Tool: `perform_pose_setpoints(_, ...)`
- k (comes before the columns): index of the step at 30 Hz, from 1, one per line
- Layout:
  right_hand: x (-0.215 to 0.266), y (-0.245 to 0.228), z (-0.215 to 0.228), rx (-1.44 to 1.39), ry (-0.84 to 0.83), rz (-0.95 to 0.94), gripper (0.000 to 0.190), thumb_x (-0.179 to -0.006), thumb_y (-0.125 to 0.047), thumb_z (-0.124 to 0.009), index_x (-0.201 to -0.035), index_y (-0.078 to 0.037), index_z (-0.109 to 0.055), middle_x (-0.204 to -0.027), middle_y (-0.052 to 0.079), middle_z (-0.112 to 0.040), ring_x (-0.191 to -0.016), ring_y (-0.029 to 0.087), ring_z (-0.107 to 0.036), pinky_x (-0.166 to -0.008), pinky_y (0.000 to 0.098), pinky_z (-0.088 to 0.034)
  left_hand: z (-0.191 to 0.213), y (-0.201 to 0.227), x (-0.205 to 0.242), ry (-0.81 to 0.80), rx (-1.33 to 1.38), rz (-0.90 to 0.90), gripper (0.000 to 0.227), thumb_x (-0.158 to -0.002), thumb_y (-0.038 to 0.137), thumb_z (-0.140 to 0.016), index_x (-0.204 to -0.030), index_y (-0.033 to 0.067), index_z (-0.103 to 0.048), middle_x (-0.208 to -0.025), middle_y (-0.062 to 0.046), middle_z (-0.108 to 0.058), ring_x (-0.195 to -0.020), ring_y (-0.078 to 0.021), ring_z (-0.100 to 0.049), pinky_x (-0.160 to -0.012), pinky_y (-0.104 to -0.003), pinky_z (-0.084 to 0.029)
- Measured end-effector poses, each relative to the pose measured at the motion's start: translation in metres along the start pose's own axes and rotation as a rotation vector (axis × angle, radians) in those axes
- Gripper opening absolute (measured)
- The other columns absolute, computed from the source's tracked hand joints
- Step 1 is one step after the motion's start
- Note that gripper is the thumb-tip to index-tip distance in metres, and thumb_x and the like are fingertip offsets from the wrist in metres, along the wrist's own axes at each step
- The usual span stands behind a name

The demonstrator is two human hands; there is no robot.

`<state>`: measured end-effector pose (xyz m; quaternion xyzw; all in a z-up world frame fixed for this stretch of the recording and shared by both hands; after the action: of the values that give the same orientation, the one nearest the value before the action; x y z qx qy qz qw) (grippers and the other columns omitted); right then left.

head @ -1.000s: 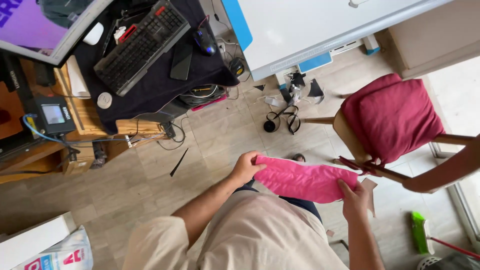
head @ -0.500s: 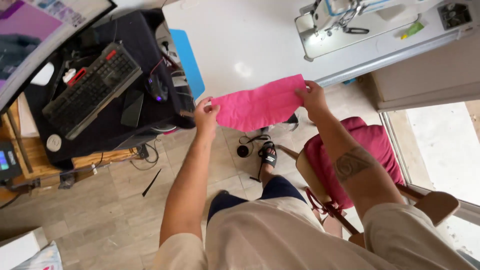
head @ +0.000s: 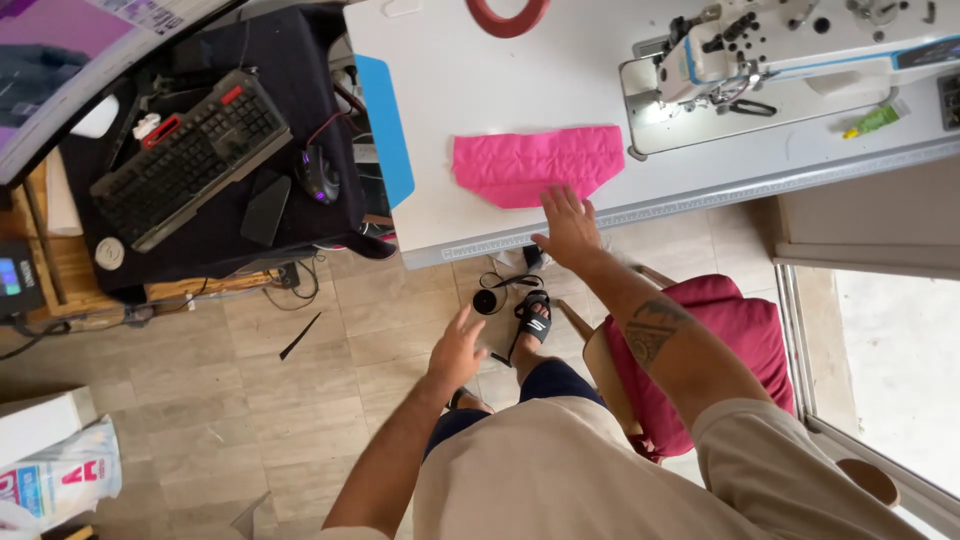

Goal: Assembling a black bag by aligning fabric components, trimming threads with snips, and preparing for sewing.

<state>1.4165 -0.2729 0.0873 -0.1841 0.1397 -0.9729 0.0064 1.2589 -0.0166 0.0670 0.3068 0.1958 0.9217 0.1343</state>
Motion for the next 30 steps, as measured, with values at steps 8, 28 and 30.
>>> perform_pose_setpoints(8,-0.015,-0.049,0.027,0.268,-0.041,0.214,0.073,-0.096,-0.039,-0.059,-0.158,-0.013,-0.031,-0.171,0.008,-0.019,-0.158,0.027,-0.009,-0.126,0.0588,-0.006,-0.101,-0.171,0.187,-0.078,0.285,0.582,0.054,-0.092,0.033,-0.064,-0.143,0.0179,-0.055,-0.156,0.0,-0.043,-0.142,-0.02,-0.046,-0.117,-0.038,-0.041)
perform_pose_setpoints(28,0.283,-0.459,-0.179,-0.169,-0.53,0.69,0.037,-0.101,-0.029,-0.063,-0.134,-0.013,-0.068,-0.11,0.01,-0.077,-0.077,0.028,-0.075,-0.085,0.0469,-0.06,-0.142,-0.358,0.464,0.378,0.52,0.707,0.06,-0.1,0.062,-0.052,-0.07,0.0116,-0.064,-0.063,-0.01,-0.065,-0.073,-0.0318,-0.072,-0.065,-0.043,-0.057)
perform_pose_setpoints(30,0.271,-0.471,-0.178,-0.136,-0.454,0.681,0.037,-0.098,-0.03,-0.064,-0.131,-0.013,-0.069,-0.11,0.012,-0.077,-0.09,0.033,-0.073,-0.087,0.0498,-0.058,-0.144,-0.381,0.481,0.376,0.565,0.709,0.048,-0.099,0.061,-0.056,-0.083,0.0165,-0.067,-0.068,-0.008,-0.069,-0.079,-0.0317,-0.073,-0.071,-0.044,-0.058)
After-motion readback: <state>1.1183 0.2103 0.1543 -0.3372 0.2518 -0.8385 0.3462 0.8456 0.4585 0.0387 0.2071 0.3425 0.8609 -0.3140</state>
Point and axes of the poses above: each hand's wrist, its own x-axis away from the middle knuckle, its own z-axis out of the back of the hand, y = z × x, the point moved 6 cm from there along -x, towards the middle knuckle
